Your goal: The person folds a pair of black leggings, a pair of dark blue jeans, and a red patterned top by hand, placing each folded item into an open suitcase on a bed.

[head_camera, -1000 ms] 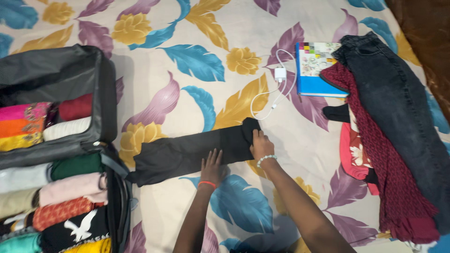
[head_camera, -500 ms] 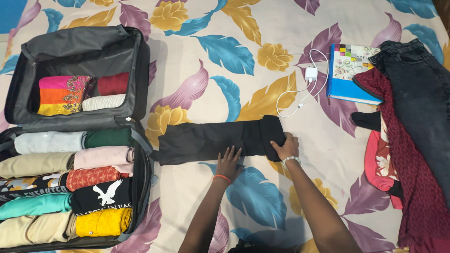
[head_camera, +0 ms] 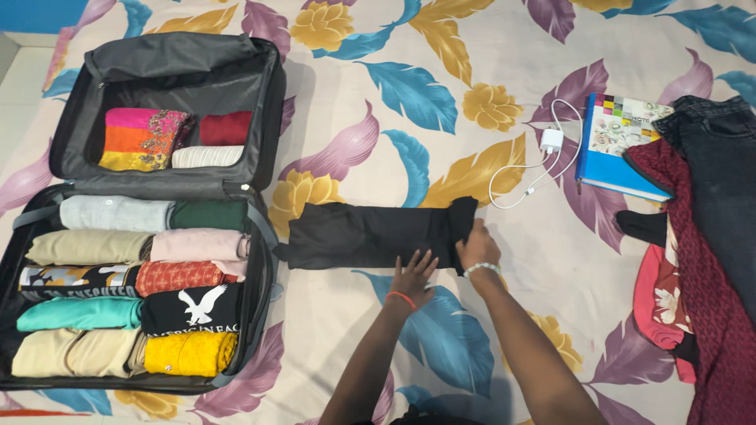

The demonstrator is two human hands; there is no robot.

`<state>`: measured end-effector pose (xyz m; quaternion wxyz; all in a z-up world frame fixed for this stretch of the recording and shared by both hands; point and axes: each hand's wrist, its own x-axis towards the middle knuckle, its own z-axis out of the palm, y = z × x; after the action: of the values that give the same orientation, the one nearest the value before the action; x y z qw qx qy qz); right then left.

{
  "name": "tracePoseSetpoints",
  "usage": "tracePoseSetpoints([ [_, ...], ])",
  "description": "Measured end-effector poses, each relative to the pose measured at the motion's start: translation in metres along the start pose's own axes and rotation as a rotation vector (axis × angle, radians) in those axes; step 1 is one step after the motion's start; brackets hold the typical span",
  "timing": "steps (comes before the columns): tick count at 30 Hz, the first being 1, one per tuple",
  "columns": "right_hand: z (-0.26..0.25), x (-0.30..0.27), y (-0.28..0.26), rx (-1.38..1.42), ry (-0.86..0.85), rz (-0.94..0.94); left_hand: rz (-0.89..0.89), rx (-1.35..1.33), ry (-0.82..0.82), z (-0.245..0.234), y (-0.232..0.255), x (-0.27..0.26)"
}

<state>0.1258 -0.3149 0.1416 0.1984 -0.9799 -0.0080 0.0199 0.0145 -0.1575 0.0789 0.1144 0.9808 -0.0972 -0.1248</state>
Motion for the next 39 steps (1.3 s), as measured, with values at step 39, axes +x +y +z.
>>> tracePoseSetpoints([
  [39, 0.05, -0.056, -0.124, -0.055, 0.002, -0.079, -0.001, -0.015, 0.099, -0.036, -0.102, -0.054],
])
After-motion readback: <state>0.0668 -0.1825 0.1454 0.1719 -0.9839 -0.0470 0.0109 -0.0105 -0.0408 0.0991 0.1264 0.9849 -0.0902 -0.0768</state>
